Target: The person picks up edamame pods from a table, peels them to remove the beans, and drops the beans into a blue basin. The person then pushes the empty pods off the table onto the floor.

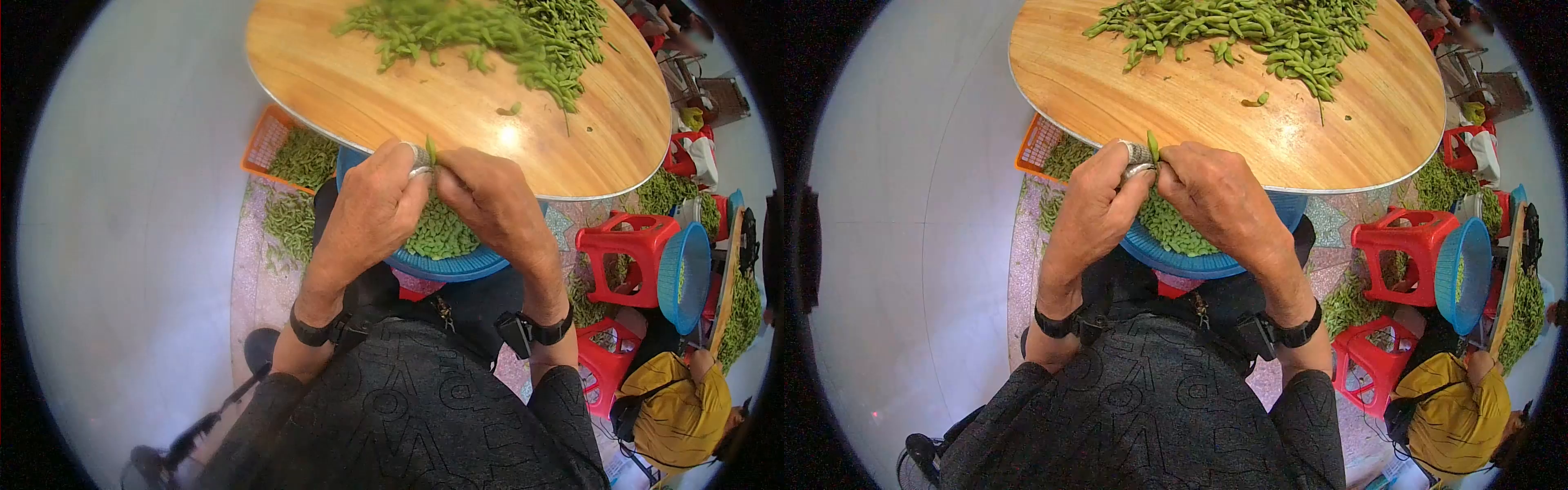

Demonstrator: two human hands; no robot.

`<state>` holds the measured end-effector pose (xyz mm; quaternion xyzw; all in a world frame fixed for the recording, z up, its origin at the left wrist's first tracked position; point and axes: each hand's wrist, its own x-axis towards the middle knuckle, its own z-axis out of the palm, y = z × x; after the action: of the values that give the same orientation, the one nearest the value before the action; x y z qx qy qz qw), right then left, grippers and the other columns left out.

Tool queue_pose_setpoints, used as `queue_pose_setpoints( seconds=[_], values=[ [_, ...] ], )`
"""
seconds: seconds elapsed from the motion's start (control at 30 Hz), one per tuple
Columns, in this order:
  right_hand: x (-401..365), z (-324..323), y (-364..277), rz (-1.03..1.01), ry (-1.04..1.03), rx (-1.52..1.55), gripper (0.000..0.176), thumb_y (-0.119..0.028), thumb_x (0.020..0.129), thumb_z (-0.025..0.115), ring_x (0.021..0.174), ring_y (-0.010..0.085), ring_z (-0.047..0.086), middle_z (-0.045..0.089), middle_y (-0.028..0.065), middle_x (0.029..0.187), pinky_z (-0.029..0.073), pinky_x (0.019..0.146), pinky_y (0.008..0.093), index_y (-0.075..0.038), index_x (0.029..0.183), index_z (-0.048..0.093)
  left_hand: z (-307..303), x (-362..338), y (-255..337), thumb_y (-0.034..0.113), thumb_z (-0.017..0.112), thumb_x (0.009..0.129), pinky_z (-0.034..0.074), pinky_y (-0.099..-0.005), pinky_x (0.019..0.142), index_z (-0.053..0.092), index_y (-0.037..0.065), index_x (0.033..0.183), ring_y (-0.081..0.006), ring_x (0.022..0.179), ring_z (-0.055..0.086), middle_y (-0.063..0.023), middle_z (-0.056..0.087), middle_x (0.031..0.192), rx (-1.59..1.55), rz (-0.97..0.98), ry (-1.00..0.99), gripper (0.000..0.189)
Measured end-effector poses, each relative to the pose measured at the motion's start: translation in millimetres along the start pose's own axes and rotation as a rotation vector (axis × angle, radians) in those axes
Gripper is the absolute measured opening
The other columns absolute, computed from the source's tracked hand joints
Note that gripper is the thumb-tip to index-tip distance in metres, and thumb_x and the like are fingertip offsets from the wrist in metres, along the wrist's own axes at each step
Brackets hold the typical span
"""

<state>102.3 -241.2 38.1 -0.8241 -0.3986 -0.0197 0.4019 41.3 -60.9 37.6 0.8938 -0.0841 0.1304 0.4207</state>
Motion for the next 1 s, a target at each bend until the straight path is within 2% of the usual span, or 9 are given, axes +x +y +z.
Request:
queue_pose_setpoints(
  seconds=[0.27, 0.33, 0.47, 0.53, 0.57, 0.63, 0.83, 0.97, 1.0],
  values=[
    [-9.9, 6.1, 5.9, 0.15, 0.023, 0.192, 0.013, -0.009, 0.091, 0.061, 0.07, 0.0402, 0.063, 0.061, 0.0209, 0.075, 0.05, 0.065, 0.0453, 0.004, 0.088, 0.062, -4.2, 1.1, -6.9, 0.006, 0.064, 0.088, 0.044, -0.0465, 0.066, 0.052, -0.004, 0.086, -0.0419, 0.074, 0.055, -0.0224, 0.053, 0.08, -0.194, -0.096, -0.075, 0.016],
    [-12.2, 7.6, 11.5, 0.168, -0.003, 0.331, 0.013, -0.007, 0.09, 0.061, 0.065, 0.0336, 0.066, 0.06, 0.0185, 0.072, 0.049, 0.062, 0.0427, 0.005, 0.09, 0.064, -6.9, 0.8, -11.6, 0.008, 0.066, 0.094, 0.044, -0.0286, 0.055, 0.06, -0.001, 0.093, -0.0096, 0.063, 0.056, -0.0037, 0.059, 0.074, -0.159, -0.091, -0.139, 0.011],
    [-16.0, 6.1, 14.6, 0.231, -0.052, 0.439, 0.014, -0.007, 0.093, 0.06, 0.063, 0.0213, 0.066, 0.061, 0.0128, 0.069, 0.05, 0.058, 0.0374, 0.005, 0.088, 0.064, -10.2, 1.3, -11.4, 0.01, 0.067, 0.095, 0.044, -0.0281, 0.055, 0.062, -0.001, 0.094, -0.0092, 0.064, 0.056, -0.002, 0.059, 0.073, -0.199, -0.086, -0.174, 0.012],
    [-16.2, 3.8, 13.2, 0.313, -0.075, 0.616, 0.021, -0.011, 0.1, 0.057, 0.063, 0.0126, 0.066, 0.064, 0.0059, 0.07, 0.053, 0.057, 0.0307, 0.004, 0.087, 0.065, -13.7, 2.5, -7.5, 0.01, 0.066, 0.092, 0.045, -0.0356, 0.058, 0.06, -0.002, 0.091, -0.018, 0.061, 0.055, -0.0086, 0.058, 0.069, -0.344, -0.25, -0.22, 0.014],
    [-17.1, 4.5, 14.0, 0.312, -0.074, 0.617, 0.021, -0.011, 0.1, 0.057, 0.063, 0.0126, 0.066, 0.064, 0.0059, 0.07, 0.053, 0.057, 0.0307, 0.004, 0.087, 0.065, -16.0, 3.6, -5.7, 0.01, 0.066, 0.092, 0.045, -0.0356, 0.058, 0.06, -0.002, 0.091, -0.018, 0.061, 0.055, -0.0086, 0.058, 0.069, -0.342, -0.249, -0.22, 0.014],
    [-19.8, 7.6, 17.7, 0.396, -0.072, 0.829, 0.027, -0.016, 0.105, 0.055, 0.062, 0.0103, 0.066, 0.067, 0.0022, 0.074, 0.056, 0.058, 0.0256, 0.002, 0.089, 0.067, -19.7, 6.1, -3.0, 0.013, 0.066, 0.095, 0.04, -0.028, 0.05, 0.063, 0.001, 0.091, -0.0071, 0.056, 0.05, 0.0001, 0.057, 0.064, -0.517, -0.398, -0.293, 0.014],
    [-22.1, 14.6, 30.1, 0.636, -0.079, 1.172, 0.021, -0.016, 0.104, 0.057, 0.063, 0.0127, 0.065, 0.066, 0.0061, 0.077, 0.053, 0.052, 0.0256, 0.003, 0.107, 0.066, -8.4, 7.4, -12.3, 0.016, 0.066, 0.096, 0.034, -0.0227, 0.046, 0.065, 0.005, 0.095, -0.0044, 0.05, 0.046, 0.0021, 0.058, 0.065, -0.655, -0.457, -0.271, 0.011],
    [-20.5, 38.7, 19.6, 0.65, 0.154, 1.12, 0.017, -0.013, 0.105, 0.056, 0.061, 0.0108, 0.066, 0.069, 0.0056, 0.079, 0.053, 0.05, 0.0246, 0.001, 0.11, 0.064, 3.6, 6.2, -16.5, 0.017, 0.066, 0.096, 0.036, -0.0229, 0.047, 0.064, 0.005, 0.094, -0.0047, 0.053, 0.047, 0.002, 0.058, 0.066, -0.614, -0.478, -0.228, 0.013],
    [-20.2, 44.9, 15.0, 0.613, 0.232, 0.978, 0.018, -0.012, 0.105, 0.055, 0.06, 0.0109, 0.065, 0.068, 0.006, 0.078, 0.053, 0.049, 0.0249, 0.002, 0.112, 0.063, 5.4, 5.8, -17.1, 0.017, 0.066, 0.096, 0.037, -0.0231, 0.049, 0.064, 0.005, 0.094, -0.0047, 0.055, 0.049, 0.0017, 0.059, 0.067, -0.607, -0.47, -0.211, 0.012]
  ],
)
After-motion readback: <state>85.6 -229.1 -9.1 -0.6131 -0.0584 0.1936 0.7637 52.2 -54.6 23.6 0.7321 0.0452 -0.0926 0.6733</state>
